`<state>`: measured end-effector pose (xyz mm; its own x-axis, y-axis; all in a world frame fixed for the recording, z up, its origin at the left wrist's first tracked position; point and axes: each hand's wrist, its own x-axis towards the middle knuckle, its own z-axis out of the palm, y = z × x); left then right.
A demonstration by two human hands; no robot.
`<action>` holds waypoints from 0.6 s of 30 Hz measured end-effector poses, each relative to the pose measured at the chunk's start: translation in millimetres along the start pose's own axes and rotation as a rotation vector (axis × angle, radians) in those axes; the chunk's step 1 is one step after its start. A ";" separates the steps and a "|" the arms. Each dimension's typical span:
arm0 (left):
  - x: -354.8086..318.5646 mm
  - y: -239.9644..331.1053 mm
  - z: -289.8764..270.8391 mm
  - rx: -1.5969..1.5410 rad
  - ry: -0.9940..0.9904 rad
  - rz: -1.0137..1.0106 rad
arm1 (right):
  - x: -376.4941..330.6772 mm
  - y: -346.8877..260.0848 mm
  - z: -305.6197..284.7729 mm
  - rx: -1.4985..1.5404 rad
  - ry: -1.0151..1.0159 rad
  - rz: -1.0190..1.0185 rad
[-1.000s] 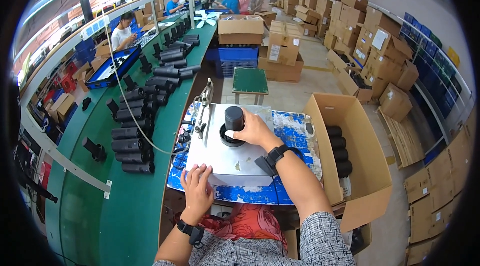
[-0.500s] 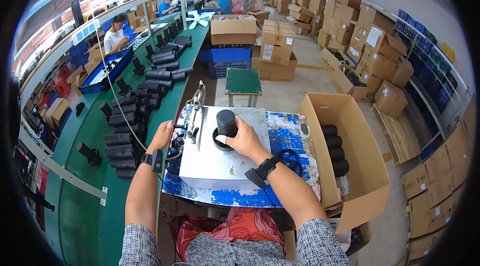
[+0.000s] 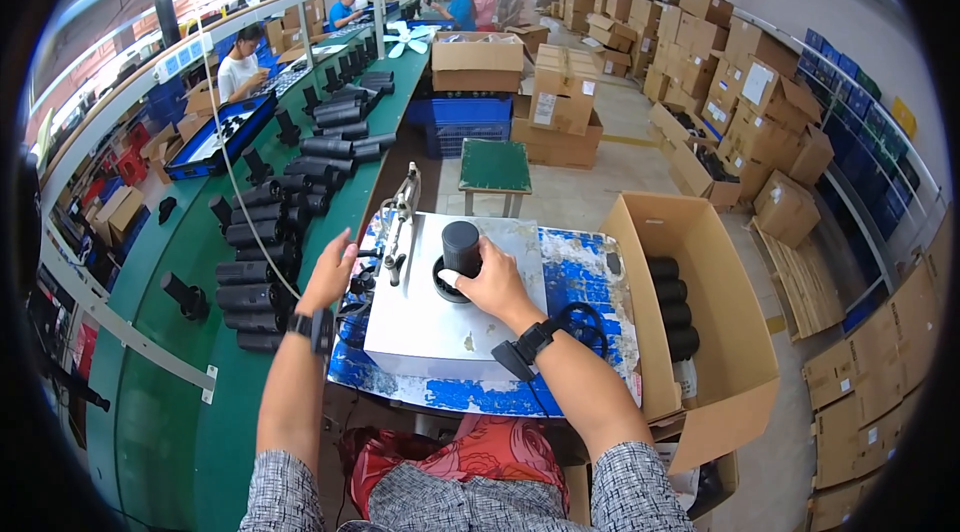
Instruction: The person picks up a base and a cylinder from a box, places the base onto a machine, and inserts the cylinder into it. They press the cylinder down by hand, remove the assembled unit, and place it back into the box.
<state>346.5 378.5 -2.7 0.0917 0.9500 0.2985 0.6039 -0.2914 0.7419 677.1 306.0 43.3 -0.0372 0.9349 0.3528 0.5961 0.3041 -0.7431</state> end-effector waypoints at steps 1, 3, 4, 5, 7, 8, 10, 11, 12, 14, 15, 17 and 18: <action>-15.3 24.8 5.3 -0.195 0.132 0.017 | -0.3 8.7 -6.1 -0.023 0.007 0.004; -64.8 67.5 -3.5 -0.223 0.315 0.202 | 7.6 -17.2 -30.2 0.027 0.073 -0.048; -99.7 86.2 -12.1 -0.224 0.303 0.273 | 4.4 -39.3 -46.6 0.076 0.125 -0.074; -130.0 103.5 -20.8 -0.229 0.288 0.346 | 15.0 -61.3 -72.7 0.290 0.302 -0.253; -195.6 135.2 -47.9 -0.130 0.281 0.409 | -6.9 -144.4 -106.1 0.621 0.429 -0.462; -220.5 143.0 -58.1 -0.108 0.298 0.384 | -26.2 -178.9 -108.5 0.734 0.387 -0.493; -259.2 156.1 -69.9 -0.009 0.319 0.616 | -67.7 -195.4 -100.1 0.310 -0.007 -0.631; -255.0 153.5 -51.7 -0.039 0.285 0.584 | -78.0 -174.9 -76.1 0.236 -0.079 -0.640; -264.9 166.1 -44.5 -0.048 0.380 0.519 | -100.8 -174.4 -48.3 0.176 -0.143 -0.700; -281.2 184.4 -40.1 -0.040 0.584 0.388 | -141.9 -164.2 17.2 0.078 -0.192 -0.785; -286.2 180.2 -42.5 -0.021 0.595 0.378 | -157.9 -157.2 35.8 0.097 -0.202 -0.796; -305.0 148.5 -54.0 0.053 0.575 0.218 | -178.3 -165.0 70.2 0.105 -0.218 -0.739; -318.4 129.0 -63.5 0.095 0.566 0.128 | -184.5 -165.1 63.2 0.047 -0.268 -0.716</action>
<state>344.9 31.3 36.1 -0.2531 0.6924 0.6757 0.6867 -0.3634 0.6296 534.9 94.8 65.0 -0.5981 0.5176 0.6119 0.3187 0.8541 -0.4110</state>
